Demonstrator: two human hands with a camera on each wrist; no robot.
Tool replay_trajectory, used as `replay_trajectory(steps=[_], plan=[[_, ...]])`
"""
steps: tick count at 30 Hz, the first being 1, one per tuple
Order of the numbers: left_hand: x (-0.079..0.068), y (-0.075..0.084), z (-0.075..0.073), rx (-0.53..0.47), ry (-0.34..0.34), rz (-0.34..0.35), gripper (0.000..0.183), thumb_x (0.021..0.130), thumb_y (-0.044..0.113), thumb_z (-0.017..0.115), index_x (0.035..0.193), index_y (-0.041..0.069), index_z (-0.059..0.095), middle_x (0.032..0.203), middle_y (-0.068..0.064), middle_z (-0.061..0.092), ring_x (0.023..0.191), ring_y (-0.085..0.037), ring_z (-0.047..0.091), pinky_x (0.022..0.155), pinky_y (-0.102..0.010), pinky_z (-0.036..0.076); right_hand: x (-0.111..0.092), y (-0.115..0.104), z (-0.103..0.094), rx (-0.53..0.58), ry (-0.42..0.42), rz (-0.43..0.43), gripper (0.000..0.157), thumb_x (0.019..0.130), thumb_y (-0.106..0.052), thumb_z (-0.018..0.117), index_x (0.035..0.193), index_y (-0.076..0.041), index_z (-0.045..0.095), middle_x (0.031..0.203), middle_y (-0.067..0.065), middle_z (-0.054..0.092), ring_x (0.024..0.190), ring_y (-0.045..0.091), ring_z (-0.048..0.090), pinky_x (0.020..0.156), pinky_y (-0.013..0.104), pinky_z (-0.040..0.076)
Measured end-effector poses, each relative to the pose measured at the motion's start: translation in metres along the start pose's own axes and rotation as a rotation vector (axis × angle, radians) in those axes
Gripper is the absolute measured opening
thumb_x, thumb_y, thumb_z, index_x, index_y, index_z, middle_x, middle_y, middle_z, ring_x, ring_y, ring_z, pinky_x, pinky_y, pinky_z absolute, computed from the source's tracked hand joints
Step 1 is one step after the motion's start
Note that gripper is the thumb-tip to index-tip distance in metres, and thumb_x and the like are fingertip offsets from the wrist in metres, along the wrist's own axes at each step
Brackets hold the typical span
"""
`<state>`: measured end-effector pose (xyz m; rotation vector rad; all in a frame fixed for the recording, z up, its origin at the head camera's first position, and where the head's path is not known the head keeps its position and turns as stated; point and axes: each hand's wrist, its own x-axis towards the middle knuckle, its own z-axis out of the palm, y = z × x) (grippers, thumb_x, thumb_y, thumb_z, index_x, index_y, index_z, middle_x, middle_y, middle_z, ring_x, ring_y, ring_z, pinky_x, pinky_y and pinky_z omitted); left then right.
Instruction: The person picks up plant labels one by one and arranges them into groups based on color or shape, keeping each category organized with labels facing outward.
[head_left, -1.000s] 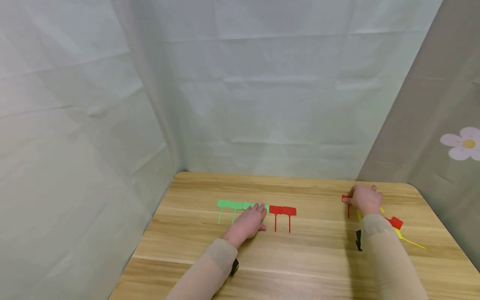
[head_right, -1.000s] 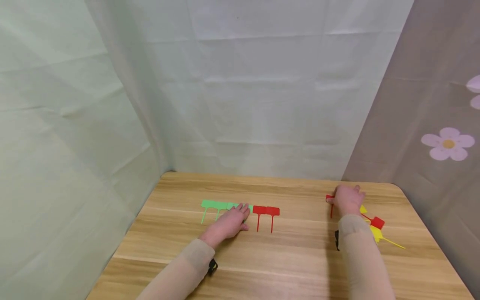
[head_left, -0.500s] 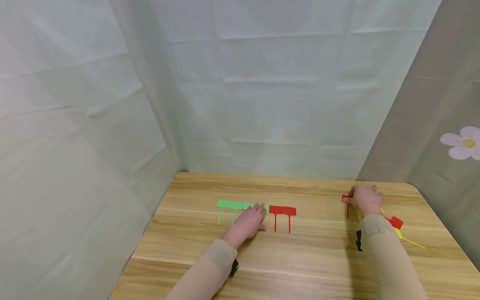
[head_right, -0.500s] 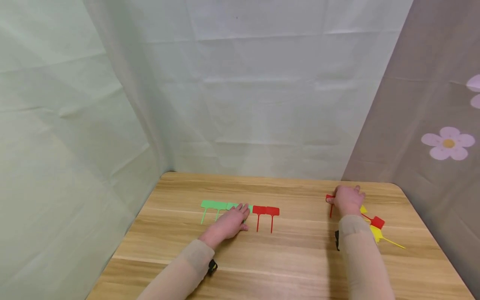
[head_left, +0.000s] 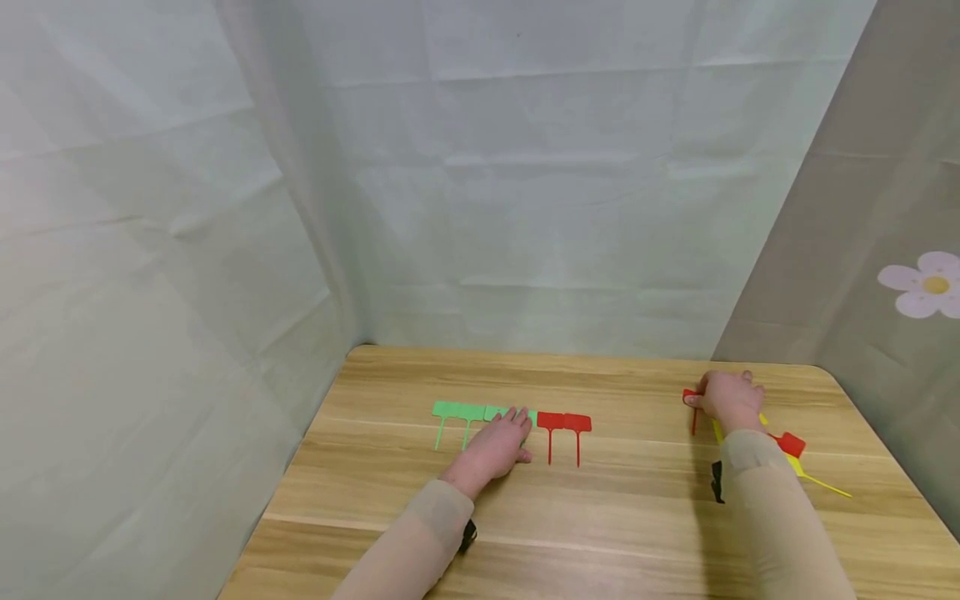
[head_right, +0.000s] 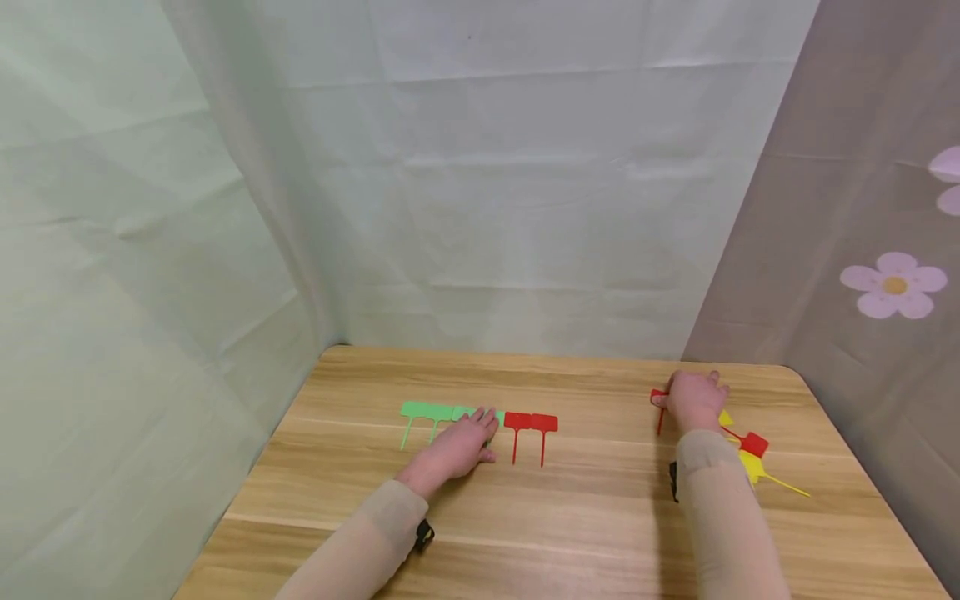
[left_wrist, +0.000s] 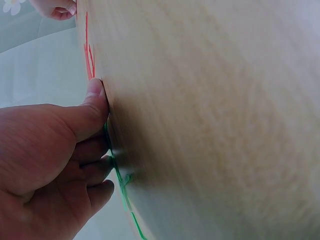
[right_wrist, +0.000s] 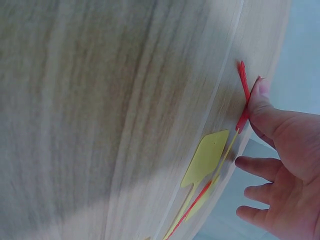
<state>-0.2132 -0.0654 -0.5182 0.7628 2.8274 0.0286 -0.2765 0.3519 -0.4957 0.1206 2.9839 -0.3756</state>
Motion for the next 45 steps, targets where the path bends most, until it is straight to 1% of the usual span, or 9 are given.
replay_trajectory(steps=[7, 13, 18, 25, 34, 38, 40, 42, 45], plan=[[0.0, -0.001, 0.002, -0.003, 0.005, 0.002, 0.068, 0.105, 0.038, 0.066, 0.161, 0.004, 0.047, 0.17, -0.012, 0.038, 0.158, -0.029, 0.034, 0.128, -0.043, 0.031, -0.001, -0.002, 0.001, 0.004, 0.004, 0.004, 0.041, 0.098, -0.035, 0.079, 0.11, 0.004, 0.071, 0.127, 0.043, 0.062, 0.136, 0.077, 0.025, 0.103, 0.08, 0.032], [0.0, -0.001, 0.002, -0.013, 0.008, 0.009, 0.068, 0.105, 0.038, 0.066, 0.161, 0.003, 0.048, 0.17, -0.012, 0.039, 0.158, -0.029, 0.034, 0.128, -0.043, 0.031, -0.002, 0.0, 0.002, 0.009, 0.007, 0.0, 0.04, 0.099, -0.035, 0.079, 0.107, 0.003, 0.071, 0.118, 0.037, 0.067, 0.131, 0.075, 0.03, 0.101, 0.079, 0.034], [0.001, -0.002, 0.001, -0.016, 0.012, -0.002, 0.069, 0.105, 0.038, 0.067, 0.161, 0.003, 0.048, 0.17, -0.013, 0.039, 0.158, -0.03, 0.034, 0.128, -0.043, 0.031, -0.002, 0.0, 0.003, 0.015, 0.015, -0.02, 0.042, 0.098, -0.04, 0.079, 0.107, 0.002, 0.074, 0.119, 0.035, 0.069, 0.134, 0.077, 0.028, 0.097, 0.078, 0.037], [0.004, -0.003, 0.0, -0.012, 0.01, -0.001, 0.069, 0.105, 0.038, 0.066, 0.161, 0.003, 0.047, 0.17, -0.013, 0.038, 0.158, -0.03, 0.034, 0.128, -0.043, 0.031, -0.003, 0.001, 0.001, 0.066, 0.017, -0.006, 0.043, 0.099, -0.04, 0.079, 0.109, 0.002, 0.074, 0.126, 0.036, 0.066, 0.14, 0.08, 0.014, 0.104, 0.08, 0.029], [0.004, -0.001, -0.003, 0.004, 0.005, -0.002, 0.068, 0.105, 0.039, 0.065, 0.161, 0.004, 0.047, 0.17, -0.013, 0.038, 0.158, -0.03, 0.034, 0.128, -0.044, 0.031, -0.004, 0.006, -0.001, 0.082, 0.041, -0.033, 0.047, 0.099, -0.044, 0.077, 0.111, 0.002, 0.074, 0.127, 0.04, 0.064, 0.138, 0.08, 0.017, 0.104, 0.083, 0.028], [0.004, 0.0, -0.003, 0.012, 0.003, -0.001, 0.068, 0.105, 0.039, 0.066, 0.161, 0.004, 0.048, 0.17, -0.013, 0.039, 0.158, -0.03, 0.035, 0.128, -0.043, 0.031, -0.008, 0.008, -0.003, 0.081, 0.042, -0.023, 0.057, 0.093, -0.052, 0.081, 0.106, 0.004, 0.075, 0.118, 0.035, 0.07, 0.134, 0.077, 0.03, 0.106, 0.083, 0.028], [0.004, 0.001, -0.003, 0.019, 0.004, 0.005, 0.068, 0.105, 0.039, 0.066, 0.161, 0.004, 0.048, 0.169, -0.013, 0.04, 0.157, -0.03, 0.035, 0.127, -0.042, 0.032, -0.012, 0.007, -0.006, 0.062, 0.023, 0.016, 0.069, 0.09, -0.06, 0.081, 0.107, 0.007, 0.074, 0.121, 0.038, 0.068, 0.134, 0.077, 0.031, 0.105, 0.082, 0.031], [0.005, 0.001, -0.003, 0.028, 0.012, 0.013, 0.068, 0.105, 0.039, 0.066, 0.16, 0.003, 0.048, 0.169, -0.013, 0.04, 0.157, -0.03, 0.036, 0.127, -0.043, 0.033, -0.015, 0.004, -0.012, 0.027, -0.018, 0.069, 0.087, 0.087, -0.068, 0.079, 0.119, 0.012, 0.07, 0.132, 0.047, 0.057, 0.136, 0.078, 0.027, 0.106, 0.082, 0.031], [0.007, 0.001, -0.003, 0.044, 0.019, 0.018, 0.068, 0.105, 0.039, 0.066, 0.16, 0.003, 0.048, 0.168, -0.013, 0.042, 0.156, -0.03, 0.037, 0.127, -0.043, 0.033, -0.018, -0.006, -0.021, -0.015, -0.104, 0.156, 0.116, 0.081, -0.078, 0.076, 0.138, 0.02, 0.055, 0.144, 0.06, 0.028, 0.139, 0.082, 0.011, 0.107, 0.084, 0.028]])
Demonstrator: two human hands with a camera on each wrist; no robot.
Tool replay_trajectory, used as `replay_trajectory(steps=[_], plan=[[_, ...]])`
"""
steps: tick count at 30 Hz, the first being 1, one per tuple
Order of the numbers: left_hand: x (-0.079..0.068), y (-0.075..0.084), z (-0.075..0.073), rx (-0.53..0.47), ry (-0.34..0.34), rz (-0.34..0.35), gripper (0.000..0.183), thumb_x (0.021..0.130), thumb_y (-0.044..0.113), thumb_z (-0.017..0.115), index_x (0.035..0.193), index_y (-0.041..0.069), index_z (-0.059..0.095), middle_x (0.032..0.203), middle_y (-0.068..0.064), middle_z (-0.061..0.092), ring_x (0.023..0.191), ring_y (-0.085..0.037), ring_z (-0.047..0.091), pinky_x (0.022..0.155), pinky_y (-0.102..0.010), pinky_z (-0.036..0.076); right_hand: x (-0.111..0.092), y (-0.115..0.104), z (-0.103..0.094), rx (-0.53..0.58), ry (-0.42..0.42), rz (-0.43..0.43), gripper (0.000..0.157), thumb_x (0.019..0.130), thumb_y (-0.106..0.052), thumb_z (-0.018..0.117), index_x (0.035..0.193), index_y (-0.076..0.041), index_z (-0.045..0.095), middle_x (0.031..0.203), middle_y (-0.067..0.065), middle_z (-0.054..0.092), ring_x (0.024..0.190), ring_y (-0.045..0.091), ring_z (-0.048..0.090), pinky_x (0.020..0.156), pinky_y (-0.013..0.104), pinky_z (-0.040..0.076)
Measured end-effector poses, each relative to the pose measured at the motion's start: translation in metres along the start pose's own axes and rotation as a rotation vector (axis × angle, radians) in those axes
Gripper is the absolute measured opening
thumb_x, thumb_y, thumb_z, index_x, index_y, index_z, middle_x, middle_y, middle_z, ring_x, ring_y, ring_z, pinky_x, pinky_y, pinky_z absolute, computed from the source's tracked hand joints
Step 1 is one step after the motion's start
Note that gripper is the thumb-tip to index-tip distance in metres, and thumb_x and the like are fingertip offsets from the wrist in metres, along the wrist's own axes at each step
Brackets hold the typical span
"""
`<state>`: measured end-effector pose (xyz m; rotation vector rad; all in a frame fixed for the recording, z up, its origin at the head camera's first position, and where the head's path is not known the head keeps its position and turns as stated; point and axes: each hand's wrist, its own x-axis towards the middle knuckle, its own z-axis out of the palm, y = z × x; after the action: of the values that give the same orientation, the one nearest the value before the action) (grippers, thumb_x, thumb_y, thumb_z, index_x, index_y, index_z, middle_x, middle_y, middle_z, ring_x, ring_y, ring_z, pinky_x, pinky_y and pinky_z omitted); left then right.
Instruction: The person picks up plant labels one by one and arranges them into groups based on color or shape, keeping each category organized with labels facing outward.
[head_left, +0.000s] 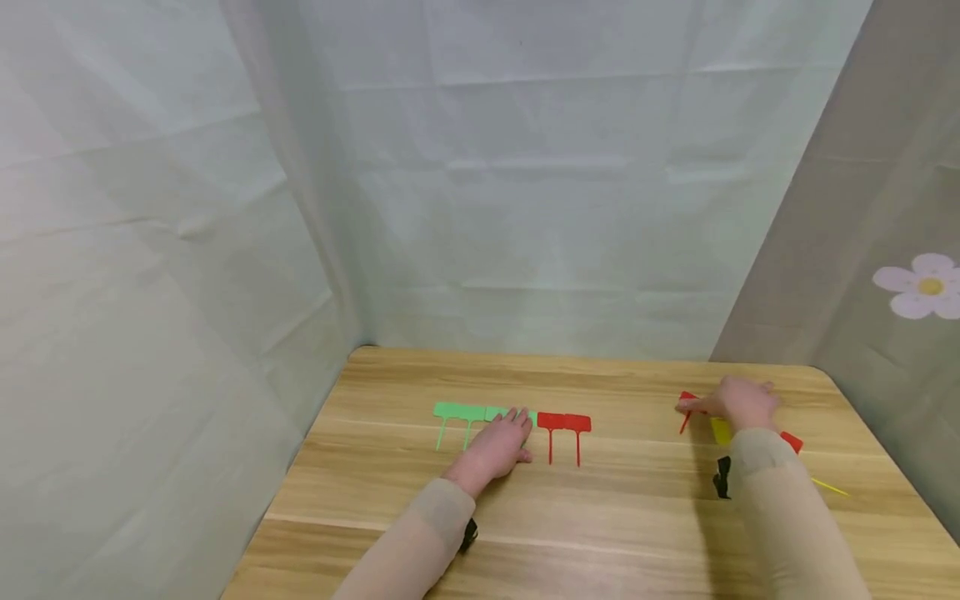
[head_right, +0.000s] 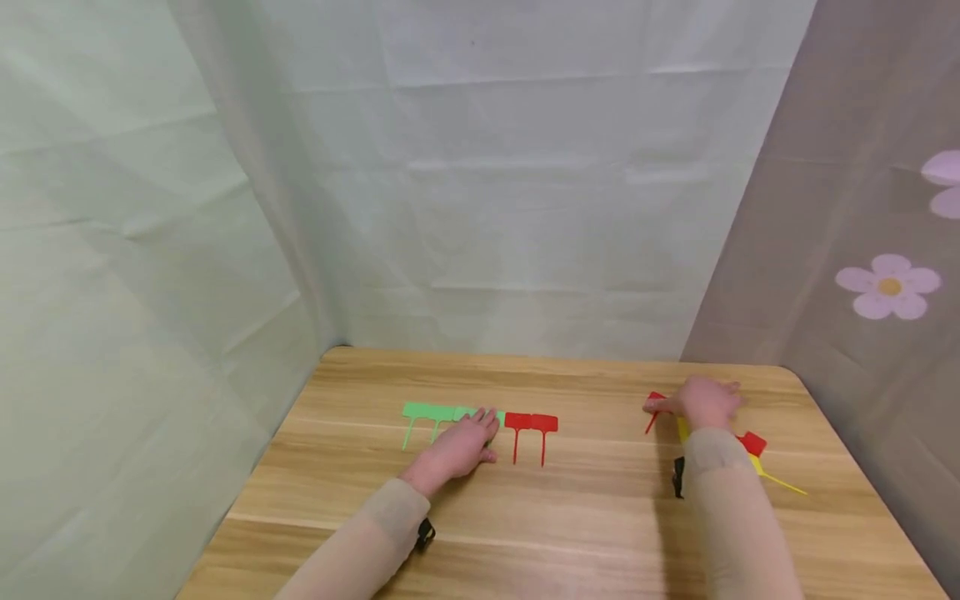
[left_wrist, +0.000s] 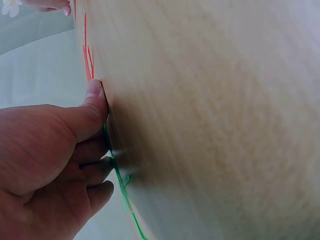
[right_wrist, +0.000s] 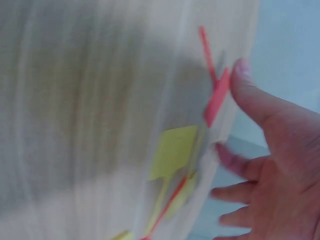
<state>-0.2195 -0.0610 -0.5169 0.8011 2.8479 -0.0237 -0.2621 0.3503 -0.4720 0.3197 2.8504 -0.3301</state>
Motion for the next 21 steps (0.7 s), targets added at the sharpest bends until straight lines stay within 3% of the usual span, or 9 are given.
replay_trajectory(steps=[2, 5, 9, 15, 21], plan=[[0.001, -0.001, 0.001, 0.001, 0.0, -0.004, 0.068, 0.105, 0.039, 0.066, 0.16, 0.003, 0.048, 0.168, -0.013, 0.041, 0.156, -0.03, 0.037, 0.127, -0.042, 0.034, -0.003, -0.008, -0.003, -0.02, -0.045, 0.028, 0.124, 0.08, -0.078, 0.077, 0.143, 0.023, 0.047, 0.146, 0.061, 0.023, 0.139, 0.082, 0.011, 0.109, 0.086, 0.024], [0.001, -0.001, 0.002, -0.002, -0.002, -0.007, 0.068, 0.105, 0.039, 0.066, 0.16, 0.004, 0.048, 0.169, -0.013, 0.041, 0.157, -0.03, 0.037, 0.127, -0.042, 0.033, -0.005, -0.018, -0.002, -0.033, -0.069, 0.041, 0.114, 0.082, -0.07, 0.081, 0.142, 0.022, 0.049, 0.147, 0.057, 0.03, 0.14, 0.081, 0.014, 0.11, 0.087, 0.022], [0.002, -0.001, 0.003, -0.005, 0.004, -0.005, 0.068, 0.104, 0.039, 0.067, 0.16, 0.004, 0.048, 0.169, -0.013, 0.041, 0.157, -0.029, 0.037, 0.127, -0.042, 0.034, -0.006, -0.025, 0.003, -0.053, -0.019, 0.018, 0.095, 0.086, -0.056, 0.085, 0.134, 0.021, 0.056, 0.143, 0.053, 0.042, 0.138, 0.081, 0.019, 0.109, 0.088, 0.024], [0.005, -0.001, 0.003, -0.009, -0.004, -0.017, 0.069, 0.105, 0.039, 0.065, 0.161, 0.004, 0.047, 0.17, -0.012, 0.039, 0.158, -0.029, 0.035, 0.127, -0.043, 0.033, 0.0, -0.025, 0.011, -0.081, 0.061, -0.021, 0.086, 0.085, -0.052, 0.088, 0.124, 0.02, 0.062, 0.135, 0.051, 0.051, 0.133, 0.082, 0.029, 0.106, 0.089, 0.028], [0.003, 0.001, 0.003, -0.006, 0.004, -0.008, 0.069, 0.104, 0.04, 0.066, 0.16, 0.004, 0.049, 0.169, -0.012, 0.04, 0.157, -0.029, 0.036, 0.127, -0.042, 0.033, 0.006, -0.018, 0.017, -0.062, 0.08, -0.053, 0.061, 0.085, -0.043, 0.089, 0.103, 0.012, 0.07, 0.115, 0.042, 0.065, 0.116, 0.072, 0.049, 0.1, 0.084, 0.036]])
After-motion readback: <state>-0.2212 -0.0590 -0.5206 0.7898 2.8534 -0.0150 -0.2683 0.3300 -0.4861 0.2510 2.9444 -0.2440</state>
